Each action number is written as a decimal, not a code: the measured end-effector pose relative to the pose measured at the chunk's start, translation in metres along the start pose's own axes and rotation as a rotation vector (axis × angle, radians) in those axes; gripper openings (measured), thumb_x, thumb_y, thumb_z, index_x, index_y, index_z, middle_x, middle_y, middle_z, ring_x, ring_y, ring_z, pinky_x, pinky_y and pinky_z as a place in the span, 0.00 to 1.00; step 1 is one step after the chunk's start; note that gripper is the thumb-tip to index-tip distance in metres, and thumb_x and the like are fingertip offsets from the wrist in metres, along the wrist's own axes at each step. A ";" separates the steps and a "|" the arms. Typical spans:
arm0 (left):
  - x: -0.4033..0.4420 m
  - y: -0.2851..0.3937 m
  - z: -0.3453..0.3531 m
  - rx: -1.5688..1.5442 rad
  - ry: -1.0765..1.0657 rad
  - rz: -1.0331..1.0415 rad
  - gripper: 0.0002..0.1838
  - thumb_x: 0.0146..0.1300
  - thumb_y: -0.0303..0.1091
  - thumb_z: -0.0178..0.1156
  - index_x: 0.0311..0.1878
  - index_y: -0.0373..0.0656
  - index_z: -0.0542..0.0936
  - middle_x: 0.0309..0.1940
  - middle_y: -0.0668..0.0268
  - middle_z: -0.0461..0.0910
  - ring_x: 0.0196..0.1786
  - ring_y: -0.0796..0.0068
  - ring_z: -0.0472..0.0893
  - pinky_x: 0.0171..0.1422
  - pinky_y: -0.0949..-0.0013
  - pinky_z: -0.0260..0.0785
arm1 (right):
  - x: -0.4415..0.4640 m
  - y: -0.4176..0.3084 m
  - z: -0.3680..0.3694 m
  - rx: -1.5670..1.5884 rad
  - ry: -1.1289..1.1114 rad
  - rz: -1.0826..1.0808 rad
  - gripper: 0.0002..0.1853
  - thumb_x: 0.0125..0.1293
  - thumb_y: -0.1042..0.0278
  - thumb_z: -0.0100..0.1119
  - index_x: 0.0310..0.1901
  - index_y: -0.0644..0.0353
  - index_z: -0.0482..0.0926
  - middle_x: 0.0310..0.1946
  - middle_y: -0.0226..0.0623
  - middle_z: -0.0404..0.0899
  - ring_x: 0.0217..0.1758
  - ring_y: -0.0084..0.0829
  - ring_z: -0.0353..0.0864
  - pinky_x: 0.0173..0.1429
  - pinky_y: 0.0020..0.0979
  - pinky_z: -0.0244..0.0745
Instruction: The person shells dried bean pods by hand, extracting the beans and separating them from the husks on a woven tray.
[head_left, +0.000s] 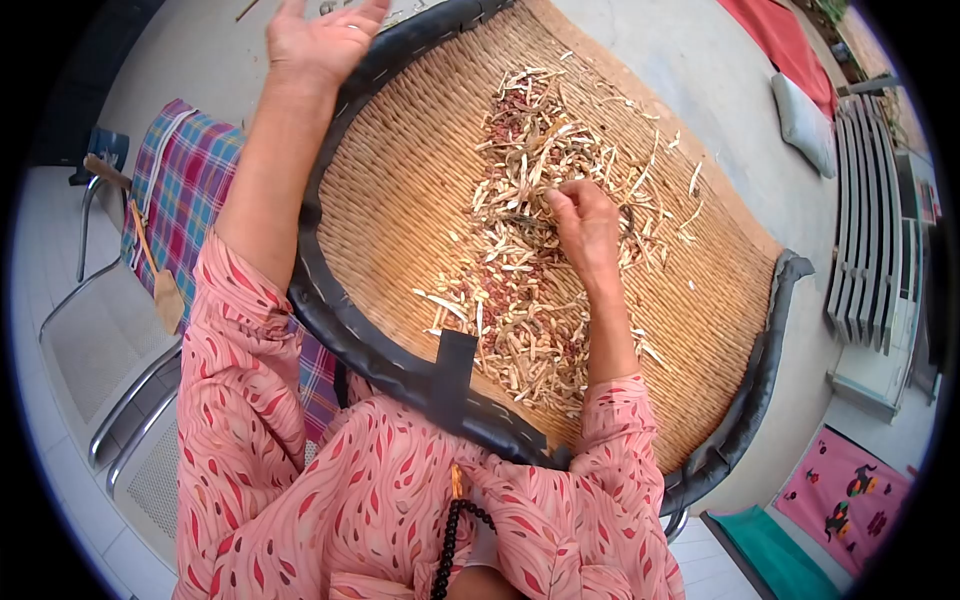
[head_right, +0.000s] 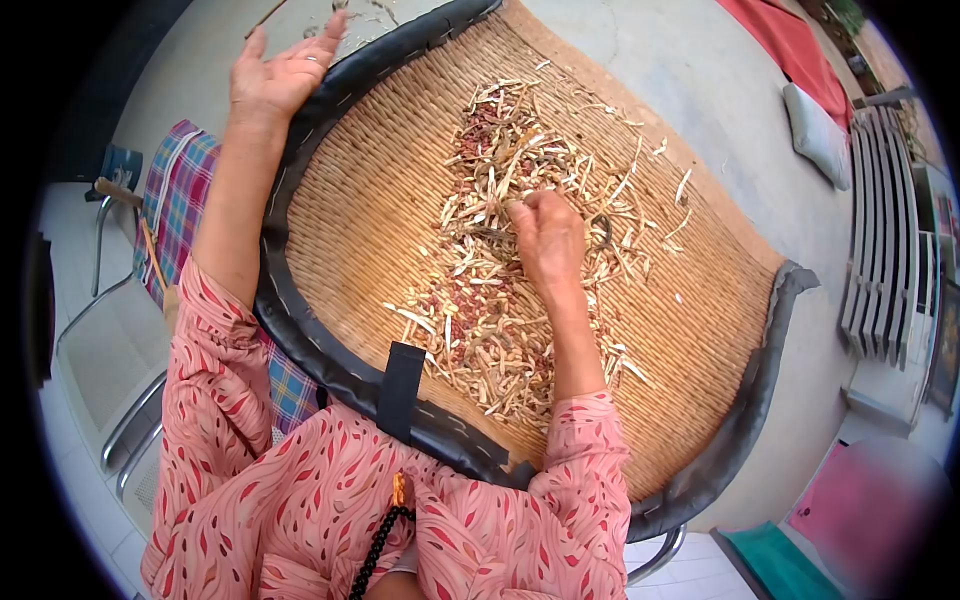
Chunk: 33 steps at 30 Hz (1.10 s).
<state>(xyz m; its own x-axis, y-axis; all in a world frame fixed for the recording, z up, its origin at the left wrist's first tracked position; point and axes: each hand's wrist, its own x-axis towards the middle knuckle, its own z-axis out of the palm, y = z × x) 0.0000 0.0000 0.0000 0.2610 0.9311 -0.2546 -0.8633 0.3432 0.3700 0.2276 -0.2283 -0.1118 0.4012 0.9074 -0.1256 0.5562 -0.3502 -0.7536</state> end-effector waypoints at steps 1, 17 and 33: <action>0.000 -0.004 -0.004 0.108 -0.085 -0.103 0.43 0.66 0.48 0.51 0.68 0.26 0.39 0.68 0.43 0.48 0.66 0.53 0.62 0.67 0.59 0.62 | -0.002 -0.003 0.008 -0.205 0.031 -0.099 0.12 0.61 0.59 0.59 0.30 0.60 0.76 0.23 0.37 0.75 0.21 0.28 0.73 0.22 0.31 0.68; -0.064 -0.119 -0.001 1.431 -0.652 -0.571 0.20 0.61 0.40 0.59 0.50 0.36 0.74 0.44 0.60 0.78 0.42 0.72 0.79 0.46 0.70 0.73 | -0.004 -0.018 -0.035 0.963 -0.233 0.094 0.04 0.62 0.72 0.59 0.32 0.62 0.77 0.19 0.23 0.71 0.19 0.13 0.65 0.22 0.15 0.57; -0.074 -0.143 -0.007 1.282 -0.494 -0.578 0.12 0.61 0.35 0.59 0.44 0.38 0.74 0.33 0.64 0.80 0.33 0.80 0.78 0.38 0.77 0.73 | -0.002 -0.033 -0.041 0.726 -0.051 -0.050 0.05 0.62 0.73 0.58 0.35 0.65 0.78 0.19 0.25 0.74 0.18 0.12 0.67 0.21 0.15 0.60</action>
<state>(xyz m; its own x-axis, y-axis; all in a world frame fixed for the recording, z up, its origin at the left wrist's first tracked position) 0.1012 -0.1188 -0.0408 0.7689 0.4884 -0.4127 0.2973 0.2983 0.9070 0.2381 -0.2285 -0.0602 0.3437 0.9341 -0.0964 -0.0571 -0.0817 -0.9950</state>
